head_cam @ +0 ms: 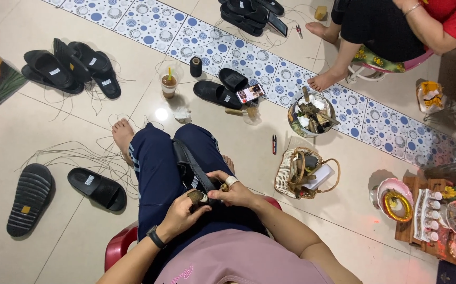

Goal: Hand-sewing the sole of a black sandal with a needle and thread.

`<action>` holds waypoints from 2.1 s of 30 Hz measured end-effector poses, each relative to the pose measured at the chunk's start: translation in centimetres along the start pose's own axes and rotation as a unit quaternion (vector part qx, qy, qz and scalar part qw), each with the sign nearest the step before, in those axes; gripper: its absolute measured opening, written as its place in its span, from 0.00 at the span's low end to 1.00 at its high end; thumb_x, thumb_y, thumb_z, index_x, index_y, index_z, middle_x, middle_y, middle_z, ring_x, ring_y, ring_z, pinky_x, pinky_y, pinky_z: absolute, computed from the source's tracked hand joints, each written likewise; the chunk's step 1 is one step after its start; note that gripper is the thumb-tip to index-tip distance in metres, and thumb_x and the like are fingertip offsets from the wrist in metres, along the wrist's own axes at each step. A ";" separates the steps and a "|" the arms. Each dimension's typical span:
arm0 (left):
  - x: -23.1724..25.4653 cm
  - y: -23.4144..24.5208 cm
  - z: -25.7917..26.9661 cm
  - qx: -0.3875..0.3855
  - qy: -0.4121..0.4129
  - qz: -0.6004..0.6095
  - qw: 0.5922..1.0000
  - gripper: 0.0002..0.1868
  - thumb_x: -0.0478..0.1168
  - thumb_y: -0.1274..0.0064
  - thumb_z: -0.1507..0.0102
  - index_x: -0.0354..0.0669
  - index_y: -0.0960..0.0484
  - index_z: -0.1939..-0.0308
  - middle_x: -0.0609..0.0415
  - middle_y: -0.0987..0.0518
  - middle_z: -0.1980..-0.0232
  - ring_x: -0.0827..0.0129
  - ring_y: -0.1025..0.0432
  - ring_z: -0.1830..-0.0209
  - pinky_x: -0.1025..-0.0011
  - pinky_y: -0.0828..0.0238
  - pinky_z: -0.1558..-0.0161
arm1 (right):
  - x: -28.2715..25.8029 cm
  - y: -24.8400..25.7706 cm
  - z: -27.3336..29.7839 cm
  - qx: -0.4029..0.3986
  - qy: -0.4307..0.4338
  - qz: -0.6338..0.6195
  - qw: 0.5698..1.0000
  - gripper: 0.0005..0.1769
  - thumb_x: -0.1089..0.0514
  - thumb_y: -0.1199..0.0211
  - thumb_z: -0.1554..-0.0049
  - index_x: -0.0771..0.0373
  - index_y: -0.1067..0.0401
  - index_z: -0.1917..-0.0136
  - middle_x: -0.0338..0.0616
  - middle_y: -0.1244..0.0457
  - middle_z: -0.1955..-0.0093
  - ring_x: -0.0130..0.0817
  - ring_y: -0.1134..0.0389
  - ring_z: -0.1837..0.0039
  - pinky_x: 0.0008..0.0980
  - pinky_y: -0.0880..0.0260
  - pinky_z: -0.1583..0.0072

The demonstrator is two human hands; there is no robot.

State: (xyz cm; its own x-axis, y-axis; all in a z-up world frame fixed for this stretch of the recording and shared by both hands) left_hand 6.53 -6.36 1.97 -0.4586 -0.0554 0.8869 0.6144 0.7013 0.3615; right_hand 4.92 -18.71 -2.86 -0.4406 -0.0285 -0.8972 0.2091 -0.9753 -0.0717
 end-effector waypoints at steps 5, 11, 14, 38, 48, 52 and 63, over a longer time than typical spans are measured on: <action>0.4 0.2 -0.2 0.000 0.004 -0.003 1.000 0.07 0.41 0.42 0.41 0.44 0.23 0.64 0.57 0.26 0.67 0.68 0.32 0.71 0.73 0.33 0.67 | 0.7 0.4 -0.3 0.013 -0.020 -0.001 1.000 0.29 0.52 0.35 0.49 0.54 0.41 0.36 0.41 0.39 0.57 0.23 0.45 0.76 0.19 0.44 0.74; -0.4 0.4 0.0 0.022 0.025 -0.003 0.999 0.10 0.40 0.39 0.44 0.39 0.22 0.66 0.47 0.26 0.72 0.52 0.26 0.71 0.64 0.29 0.69 | 3.8 1.4 -1.7 0.018 0.077 -0.052 0.995 0.32 0.59 0.29 0.50 0.57 0.37 0.35 0.43 0.36 0.74 0.26 0.37 0.76 0.20 0.38 0.76; 2.4 1.6 -1.0 0.058 -0.006 -0.039 0.998 0.11 0.40 0.40 0.43 0.38 0.24 0.65 0.48 0.26 0.72 0.51 0.27 0.72 0.63 0.28 0.70 | 1.6 0.9 -1.1 0.001 0.072 -0.044 0.996 0.32 0.59 0.32 0.48 0.59 0.41 0.33 0.44 0.39 0.78 0.28 0.38 0.77 0.18 0.41 0.76; 4.3 13.0 5.1 0.233 0.066 -0.269 0.932 0.19 0.32 0.43 0.46 0.30 0.25 0.51 0.36 0.28 0.53 0.38 0.33 0.47 0.51 0.47 0.36 | -5.9 4.2 5.5 0.192 0.269 0.166 0.929 0.10 0.59 0.49 0.39 0.60 0.31 0.45 0.43 0.40 0.58 0.29 0.37 0.63 0.26 0.34 0.57; 1.4 1.5 2.7 0.095 0.009 -0.144 0.985 0.27 0.47 0.37 0.43 0.30 0.26 0.50 0.36 0.28 0.52 0.41 0.31 0.45 0.51 0.36 0.42 | -3.9 0.8 7.2 0.035 0.230 0.472 0.850 0.23 0.60 0.49 0.39 0.49 0.36 0.31 0.45 0.38 0.59 0.47 0.33 0.59 0.41 0.30 0.56; 0.8 1.4 2.1 0.112 -0.001 -0.112 0.987 0.25 0.45 0.37 0.43 0.32 0.26 0.50 0.39 0.28 0.51 0.44 0.30 0.48 0.55 0.32 0.46 | -4.2 -0.3 7.3 0.045 0.262 0.550 0.792 0.25 0.62 0.48 0.41 0.47 0.35 0.32 0.40 0.39 0.59 0.40 0.32 0.59 0.35 0.28 0.58; 1.4 1.2 0.3 0.120 -0.033 -0.081 0.989 0.21 0.39 0.36 0.43 0.29 0.27 0.53 0.37 0.28 0.55 0.41 0.28 0.53 0.54 0.28 0.55 | -6.2 -1.5 7.8 0.070 0.289 0.692 0.658 0.30 0.60 0.45 0.45 0.43 0.37 0.30 0.39 0.42 0.63 0.35 0.38 0.65 0.32 0.34 0.65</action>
State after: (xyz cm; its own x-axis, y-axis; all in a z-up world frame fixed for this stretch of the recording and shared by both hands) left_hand 6.43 -5.35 3.59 -0.5847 -0.1406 0.7989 0.3626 0.8357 0.4124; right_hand 0.53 -18.78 6.24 0.5014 -0.8616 -0.0791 -0.0406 -0.1148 0.9926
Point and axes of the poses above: each hand's wrist, its own z-axis away from the middle knuckle, its own y-axis out of the back of the hand, x = y × z, the point moved 9 cm from there along -z, towards the middle knuckle
